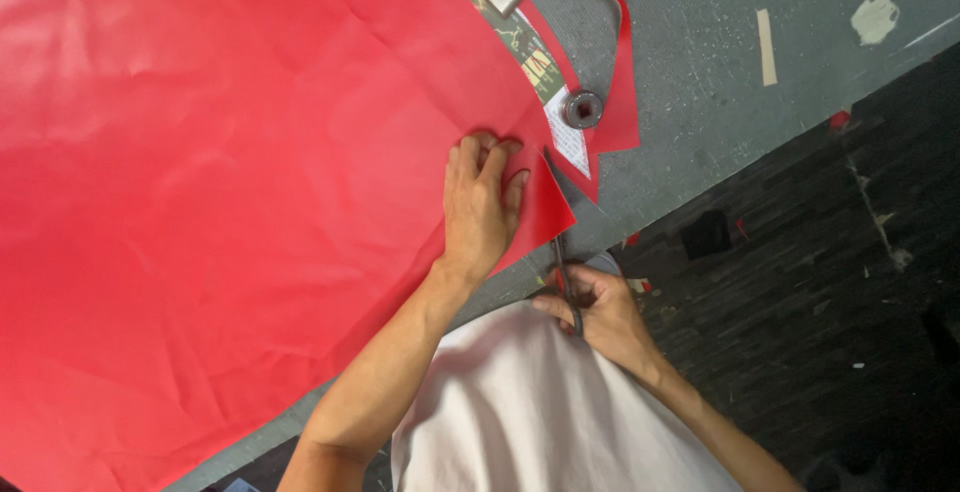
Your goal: The person uses a ruler and pencil to mark a straight line on a large red sheet of paper, then cuts along the line with scissors. They repeat the process to cut a second piece, using padlocks to hold the template in place while cutting.
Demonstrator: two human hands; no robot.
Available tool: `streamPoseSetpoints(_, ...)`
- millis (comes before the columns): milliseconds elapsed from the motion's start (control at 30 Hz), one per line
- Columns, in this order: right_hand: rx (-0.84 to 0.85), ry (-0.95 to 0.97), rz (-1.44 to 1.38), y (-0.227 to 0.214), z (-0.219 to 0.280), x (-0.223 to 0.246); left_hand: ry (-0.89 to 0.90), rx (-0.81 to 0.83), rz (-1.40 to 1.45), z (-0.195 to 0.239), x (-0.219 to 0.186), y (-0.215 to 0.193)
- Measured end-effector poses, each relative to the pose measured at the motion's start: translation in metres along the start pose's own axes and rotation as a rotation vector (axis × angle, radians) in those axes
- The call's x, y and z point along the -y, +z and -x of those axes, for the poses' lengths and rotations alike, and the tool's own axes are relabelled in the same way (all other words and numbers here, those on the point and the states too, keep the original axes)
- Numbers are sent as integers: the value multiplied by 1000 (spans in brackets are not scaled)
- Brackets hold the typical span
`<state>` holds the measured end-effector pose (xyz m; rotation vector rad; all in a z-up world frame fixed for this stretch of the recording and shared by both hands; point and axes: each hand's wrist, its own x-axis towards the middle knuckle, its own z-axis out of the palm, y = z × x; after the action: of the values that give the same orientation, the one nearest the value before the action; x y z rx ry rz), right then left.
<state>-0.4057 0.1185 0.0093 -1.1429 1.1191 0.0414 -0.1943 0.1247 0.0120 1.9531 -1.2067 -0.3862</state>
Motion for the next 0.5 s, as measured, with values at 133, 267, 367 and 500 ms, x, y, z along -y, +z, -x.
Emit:
streamPoseSetpoints(133, -41, -48, 28, 3, 0, 4, -8, 3, 1, -1, 0, 0)
streamPoseSetpoints(267, -85, -106, 126, 4, 1, 8, -6, -1, 4, 0, -1, 0)
streamPoseSetpoints(367, -111, -99, 166, 5, 2, 11, -9, -8, 6, 0, -1, 0)
streamPoseSetpoints(500, -106, -108, 155, 5, 4, 15, -21, -5, 15, 0, -1, 0)
